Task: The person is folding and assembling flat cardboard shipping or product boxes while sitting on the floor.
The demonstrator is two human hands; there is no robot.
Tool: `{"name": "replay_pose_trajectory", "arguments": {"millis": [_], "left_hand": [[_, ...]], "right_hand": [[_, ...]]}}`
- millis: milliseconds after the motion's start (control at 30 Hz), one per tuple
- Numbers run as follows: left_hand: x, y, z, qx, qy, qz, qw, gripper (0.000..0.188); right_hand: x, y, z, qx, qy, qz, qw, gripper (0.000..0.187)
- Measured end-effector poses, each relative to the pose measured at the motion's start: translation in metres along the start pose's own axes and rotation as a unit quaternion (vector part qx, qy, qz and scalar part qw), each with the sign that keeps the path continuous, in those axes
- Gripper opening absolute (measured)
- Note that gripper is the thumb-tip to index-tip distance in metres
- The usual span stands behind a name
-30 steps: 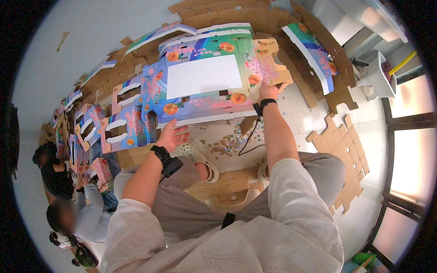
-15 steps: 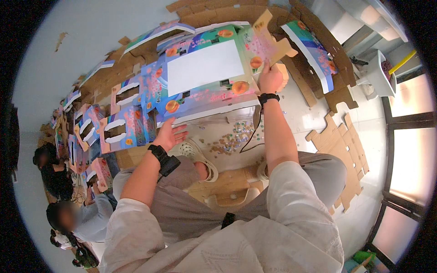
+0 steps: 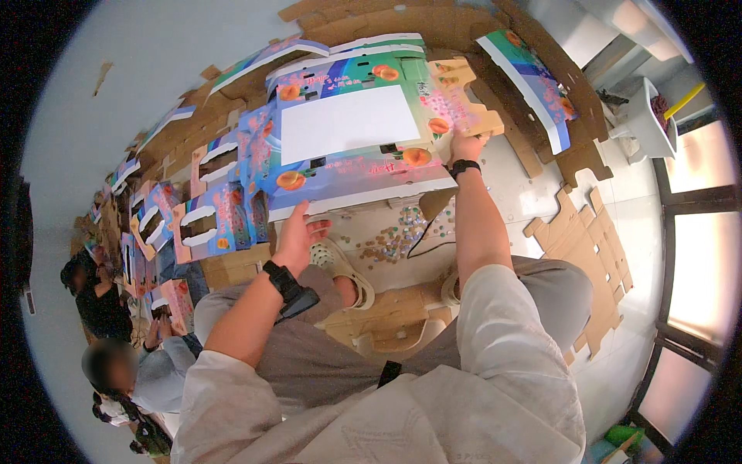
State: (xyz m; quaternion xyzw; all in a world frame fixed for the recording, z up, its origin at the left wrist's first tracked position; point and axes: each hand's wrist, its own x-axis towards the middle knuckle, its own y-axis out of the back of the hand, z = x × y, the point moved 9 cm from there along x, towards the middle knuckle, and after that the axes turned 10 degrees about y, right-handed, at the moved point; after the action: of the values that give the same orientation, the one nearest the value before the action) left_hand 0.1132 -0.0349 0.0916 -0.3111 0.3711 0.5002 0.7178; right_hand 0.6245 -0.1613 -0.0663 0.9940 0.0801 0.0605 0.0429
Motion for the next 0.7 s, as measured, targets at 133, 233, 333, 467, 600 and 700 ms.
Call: {"name": "replay_pose_trajectory", "arguments": {"millis": [133,233,333,467,600,700], "left_hand": [[-0.028,-0.014,0.027,0.015,-0.121,0.012,0.992,0.040],[-0.037,-0.013,0.038,-0.007,-0.163,0.024,0.986,0.037],[-0.029,-0.003,0.030,-0.048,-0.119,0.028,0.991,0.035],[-0.006,0.022,0.009,-0.106,-0.014,0.062,0.992,0.034],[0.012,0.039,0.003,-0.120,0.023,0.057,0.991,0.037],[0.013,0.047,0.012,-0.127,-0.025,0.088,0.988,0.037]], "right_hand": [[0.000,-0.003,0.026,0.019,-0.109,-0.029,0.993,0.095],[0.000,-0.010,0.031,0.106,-0.090,-0.032,0.990,0.089],[-0.006,-0.011,0.030,0.143,-0.110,-0.026,0.983,0.089],[-0.019,-0.013,-0.011,0.049,-0.079,-0.062,0.994,0.053],[-0.033,-0.016,-0.057,-0.018,-0.022,-0.085,0.996,0.053],[-0.050,-0.018,-0.063,-0.055,-0.027,-0.087,0.994,0.043]]}}
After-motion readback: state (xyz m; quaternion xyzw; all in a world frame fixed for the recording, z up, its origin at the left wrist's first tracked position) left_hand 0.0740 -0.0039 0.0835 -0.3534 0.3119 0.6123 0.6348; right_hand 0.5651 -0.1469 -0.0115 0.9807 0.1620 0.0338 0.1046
